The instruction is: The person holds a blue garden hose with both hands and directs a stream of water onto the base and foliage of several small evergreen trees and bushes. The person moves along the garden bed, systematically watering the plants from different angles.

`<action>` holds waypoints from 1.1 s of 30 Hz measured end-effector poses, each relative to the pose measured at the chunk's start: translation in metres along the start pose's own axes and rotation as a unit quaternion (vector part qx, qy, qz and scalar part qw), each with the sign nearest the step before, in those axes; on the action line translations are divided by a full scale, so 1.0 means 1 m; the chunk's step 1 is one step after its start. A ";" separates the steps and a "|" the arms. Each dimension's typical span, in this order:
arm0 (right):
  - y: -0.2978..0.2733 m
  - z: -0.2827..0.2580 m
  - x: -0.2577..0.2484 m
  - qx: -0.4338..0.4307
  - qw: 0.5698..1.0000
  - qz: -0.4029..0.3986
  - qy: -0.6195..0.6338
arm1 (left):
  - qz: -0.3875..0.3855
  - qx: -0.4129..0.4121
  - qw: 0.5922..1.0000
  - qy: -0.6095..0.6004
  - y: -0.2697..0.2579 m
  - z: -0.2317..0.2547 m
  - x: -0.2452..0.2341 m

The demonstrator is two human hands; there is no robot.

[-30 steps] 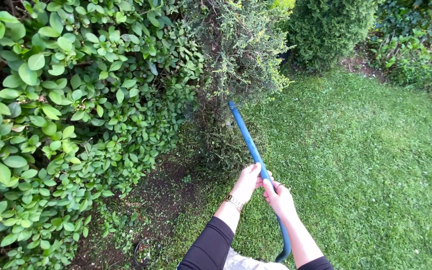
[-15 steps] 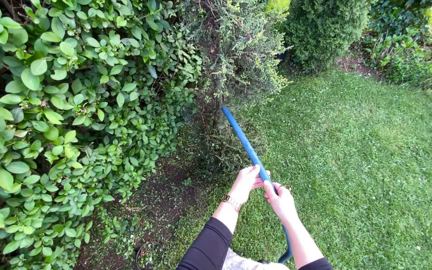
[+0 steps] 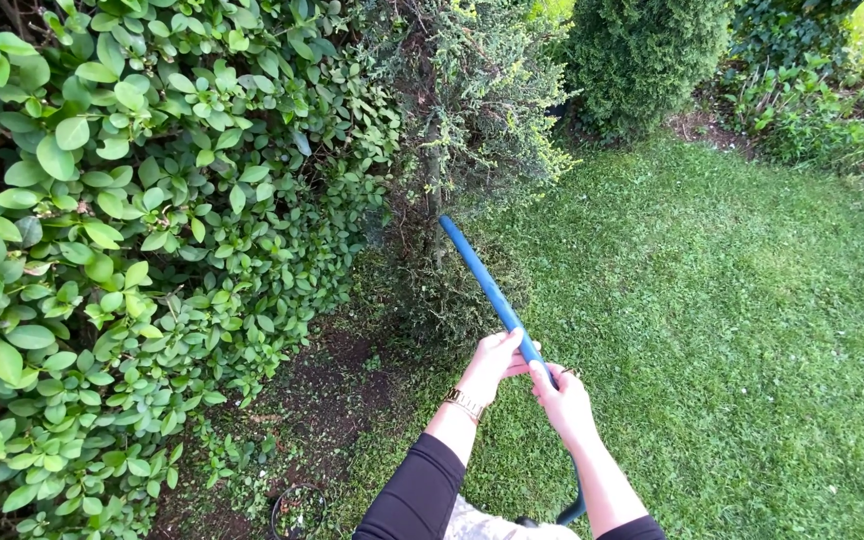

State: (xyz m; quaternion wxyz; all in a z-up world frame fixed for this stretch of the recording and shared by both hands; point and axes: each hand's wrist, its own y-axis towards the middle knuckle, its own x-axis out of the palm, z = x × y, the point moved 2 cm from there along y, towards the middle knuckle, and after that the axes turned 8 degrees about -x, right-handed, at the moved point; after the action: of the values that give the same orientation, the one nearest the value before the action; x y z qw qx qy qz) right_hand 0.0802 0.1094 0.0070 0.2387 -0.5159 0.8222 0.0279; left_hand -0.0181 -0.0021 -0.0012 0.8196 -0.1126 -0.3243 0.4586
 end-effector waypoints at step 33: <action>0.010 0.003 -0.086 -0.043 0.990 0.100 0.088 | -0.081 0.083 0.993 0.004 -0.001 0.013 0.073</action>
State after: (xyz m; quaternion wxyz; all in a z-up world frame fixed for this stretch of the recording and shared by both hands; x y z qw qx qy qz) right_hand 0.1034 0.1865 0.0385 0.1389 -0.4414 0.8855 0.0410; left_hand 0.0013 0.0559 0.0406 0.8620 -0.0193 -0.2899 0.4153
